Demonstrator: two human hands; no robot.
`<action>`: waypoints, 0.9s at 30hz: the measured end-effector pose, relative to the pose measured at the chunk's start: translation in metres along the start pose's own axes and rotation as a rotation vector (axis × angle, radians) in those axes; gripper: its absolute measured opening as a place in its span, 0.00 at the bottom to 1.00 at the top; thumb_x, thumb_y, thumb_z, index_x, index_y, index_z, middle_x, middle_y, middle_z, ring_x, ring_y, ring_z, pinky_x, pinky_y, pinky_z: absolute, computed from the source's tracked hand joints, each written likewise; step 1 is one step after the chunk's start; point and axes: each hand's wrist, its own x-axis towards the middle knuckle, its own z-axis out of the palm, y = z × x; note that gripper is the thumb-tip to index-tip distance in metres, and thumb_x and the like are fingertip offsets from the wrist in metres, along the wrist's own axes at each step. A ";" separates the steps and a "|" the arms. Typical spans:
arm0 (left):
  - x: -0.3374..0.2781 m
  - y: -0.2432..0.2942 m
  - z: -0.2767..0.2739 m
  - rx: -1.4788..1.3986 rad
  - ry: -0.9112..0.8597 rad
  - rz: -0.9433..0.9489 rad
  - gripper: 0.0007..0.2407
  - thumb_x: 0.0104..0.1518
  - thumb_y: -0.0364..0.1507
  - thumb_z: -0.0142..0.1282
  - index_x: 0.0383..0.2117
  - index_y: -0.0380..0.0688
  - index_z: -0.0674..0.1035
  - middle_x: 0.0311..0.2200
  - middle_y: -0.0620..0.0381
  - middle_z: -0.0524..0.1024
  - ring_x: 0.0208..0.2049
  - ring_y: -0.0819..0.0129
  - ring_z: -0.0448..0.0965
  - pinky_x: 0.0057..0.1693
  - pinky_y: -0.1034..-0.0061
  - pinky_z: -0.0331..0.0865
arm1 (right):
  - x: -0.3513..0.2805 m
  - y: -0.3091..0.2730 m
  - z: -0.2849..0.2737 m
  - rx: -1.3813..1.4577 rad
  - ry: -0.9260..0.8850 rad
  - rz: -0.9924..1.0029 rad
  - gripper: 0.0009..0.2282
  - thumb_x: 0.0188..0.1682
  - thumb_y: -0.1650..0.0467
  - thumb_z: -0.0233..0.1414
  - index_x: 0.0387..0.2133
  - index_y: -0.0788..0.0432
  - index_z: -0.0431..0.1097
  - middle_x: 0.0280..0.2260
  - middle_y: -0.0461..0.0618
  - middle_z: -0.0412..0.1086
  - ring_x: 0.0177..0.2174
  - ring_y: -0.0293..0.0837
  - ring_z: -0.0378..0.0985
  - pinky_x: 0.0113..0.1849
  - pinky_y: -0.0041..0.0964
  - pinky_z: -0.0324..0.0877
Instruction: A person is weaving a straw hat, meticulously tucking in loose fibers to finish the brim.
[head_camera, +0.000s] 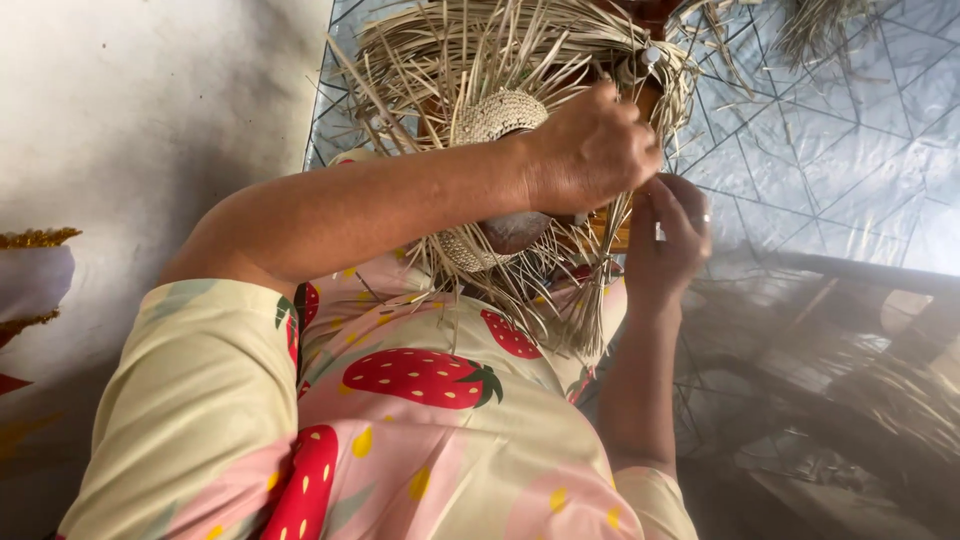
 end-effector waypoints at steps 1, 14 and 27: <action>-0.001 0.002 0.006 -0.020 0.091 0.037 0.09 0.64 0.28 0.63 0.25 0.46 0.81 0.16 0.65 0.70 0.22 0.68 0.72 0.41 0.61 0.79 | 0.007 -0.005 0.005 -0.013 0.000 -0.038 0.10 0.52 0.90 0.58 0.43 0.73 0.77 0.39 0.63 0.74 0.36 0.50 0.75 0.31 0.36 0.73; -0.040 0.012 -0.027 0.021 0.216 0.019 0.03 0.62 0.26 0.60 0.32 0.51 0.84 0.22 0.60 0.80 0.26 0.71 0.83 0.38 0.76 0.76 | -0.010 0.015 0.025 -0.031 0.047 -0.039 0.05 0.48 0.83 0.61 0.32 0.65 0.80 0.34 0.55 0.76 0.27 0.50 0.71 0.31 0.40 0.67; -0.110 -0.103 -0.044 -0.003 0.520 -0.126 0.09 0.70 0.23 0.55 0.29 0.44 0.79 0.20 0.57 0.71 0.17 0.62 0.70 0.29 0.71 0.73 | -0.112 0.135 -0.037 -0.454 -0.001 0.406 0.05 0.50 0.78 0.58 0.33 0.62 0.82 0.29 0.58 0.77 0.31 0.54 0.80 0.35 0.46 0.72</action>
